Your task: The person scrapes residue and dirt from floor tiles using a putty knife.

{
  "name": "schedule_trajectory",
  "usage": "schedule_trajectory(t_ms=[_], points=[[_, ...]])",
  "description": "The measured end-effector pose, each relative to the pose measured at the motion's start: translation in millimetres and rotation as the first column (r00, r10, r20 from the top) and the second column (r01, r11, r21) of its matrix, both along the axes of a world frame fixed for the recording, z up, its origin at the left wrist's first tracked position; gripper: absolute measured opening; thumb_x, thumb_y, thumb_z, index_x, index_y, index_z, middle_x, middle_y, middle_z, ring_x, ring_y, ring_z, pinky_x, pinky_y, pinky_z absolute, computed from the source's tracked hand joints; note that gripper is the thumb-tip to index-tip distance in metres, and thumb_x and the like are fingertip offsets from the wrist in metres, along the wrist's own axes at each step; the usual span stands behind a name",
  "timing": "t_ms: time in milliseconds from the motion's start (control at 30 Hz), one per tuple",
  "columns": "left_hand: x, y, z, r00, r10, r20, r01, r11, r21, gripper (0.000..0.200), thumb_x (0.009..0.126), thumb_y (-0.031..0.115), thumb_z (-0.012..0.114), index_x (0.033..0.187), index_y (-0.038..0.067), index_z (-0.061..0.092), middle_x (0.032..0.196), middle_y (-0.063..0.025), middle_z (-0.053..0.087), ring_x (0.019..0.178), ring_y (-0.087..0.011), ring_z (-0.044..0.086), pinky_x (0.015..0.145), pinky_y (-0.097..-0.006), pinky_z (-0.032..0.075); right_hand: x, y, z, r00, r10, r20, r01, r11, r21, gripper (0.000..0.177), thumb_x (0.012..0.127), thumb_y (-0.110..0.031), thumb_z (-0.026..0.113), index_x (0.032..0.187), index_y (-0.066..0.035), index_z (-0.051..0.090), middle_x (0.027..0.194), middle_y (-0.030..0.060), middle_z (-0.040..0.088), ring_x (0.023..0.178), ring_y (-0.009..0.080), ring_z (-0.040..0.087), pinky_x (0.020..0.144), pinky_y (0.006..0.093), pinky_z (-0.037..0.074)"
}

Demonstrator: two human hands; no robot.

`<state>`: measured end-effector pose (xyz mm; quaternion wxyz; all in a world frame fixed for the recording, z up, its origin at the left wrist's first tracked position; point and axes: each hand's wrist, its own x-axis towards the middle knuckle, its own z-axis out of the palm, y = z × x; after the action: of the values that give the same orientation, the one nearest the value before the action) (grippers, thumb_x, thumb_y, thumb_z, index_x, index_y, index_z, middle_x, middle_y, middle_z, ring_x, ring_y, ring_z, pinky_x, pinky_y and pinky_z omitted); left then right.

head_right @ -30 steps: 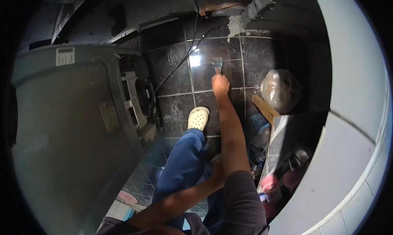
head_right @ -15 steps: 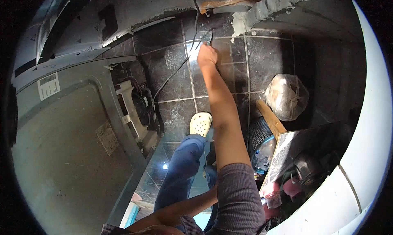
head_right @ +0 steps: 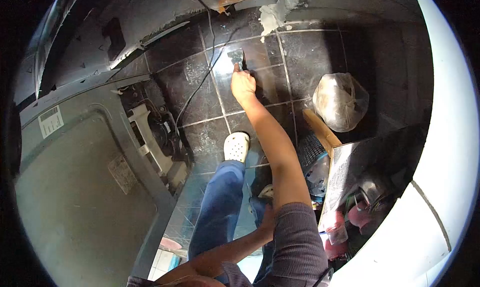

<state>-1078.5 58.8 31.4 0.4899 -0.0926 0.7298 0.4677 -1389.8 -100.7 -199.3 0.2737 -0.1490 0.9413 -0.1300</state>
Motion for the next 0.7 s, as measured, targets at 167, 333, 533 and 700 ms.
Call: schedule_trajectory(t_ms=[167,333,533,700], points=[[25.8,10.6,-6.0,0.986,0.167,-0.023,-0.167,0.986,0.028,0.067,0.078,0.040,0.065,0.131,0.007,0.042,0.127,-0.0147,0.048,0.121,-0.0290,0.043,0.098,-0.0498,0.036,-29.7,-39.2,-21.1,0.995,-0.100,0.013,0.101,0.988,-0.118,0.039,0.090,-0.013,0.040,0.127,-0.003,0.047,0.094,0.0233,0.065,0.089,0.0364,0.064,0.074,0.0464,0.052],[41.3,18.0,-24.1,0.949,0.233,-0.211,-0.221,0.972,0.083,0.065,0.079,0.038,0.065,0.131,0.007,0.043,0.126,-0.0147,0.048,0.121,-0.0276,0.044,0.098,-0.0478,0.036,-42.2,-71.5,-1.5,0.997,-0.060,0.055,0.062,0.997,-0.049,0.027,0.087,-0.012,0.043,0.100,-0.001,0.064,0.101,0.0225,0.064,0.096,0.0359,0.063,0.079,0.0460,0.051],[38.6,21.6,-57.4,0.820,0.318,-0.476,-0.262,0.948,0.183,0.063,0.079,0.035,0.066,0.131,0.007,0.043,0.126,-0.0147,0.049,0.120,-0.0259,0.044,0.098,-0.0455,0.037,-68.7,-70.3,-2.2,0.983,-0.170,0.073,0.177,0.979,-0.098,0.024,0.082,-0.011,0.050,0.095,-0.002,0.067,0.106,0.0198,0.063,0.101,0.0338,0.062,0.083,0.0445,0.051],[47.1,25.5,-82.7,0.654,0.385,-0.651,-0.279,0.923,0.265,0.061,0.080,0.032,0.066,0.131,0.007,0.043,0.125,-0.0146,0.049,0.120,-0.0244,0.045,0.098,-0.0436,0.037,-43.6,-67.2,3.5,0.995,-0.024,0.094,0.026,0.999,-0.021,0.027,0.087,-0.014,0.044,0.098,-0.004,0.067,0.104,0.0187,0.064,0.100,0.0337,0.062,0.082,0.0436,0.051]])
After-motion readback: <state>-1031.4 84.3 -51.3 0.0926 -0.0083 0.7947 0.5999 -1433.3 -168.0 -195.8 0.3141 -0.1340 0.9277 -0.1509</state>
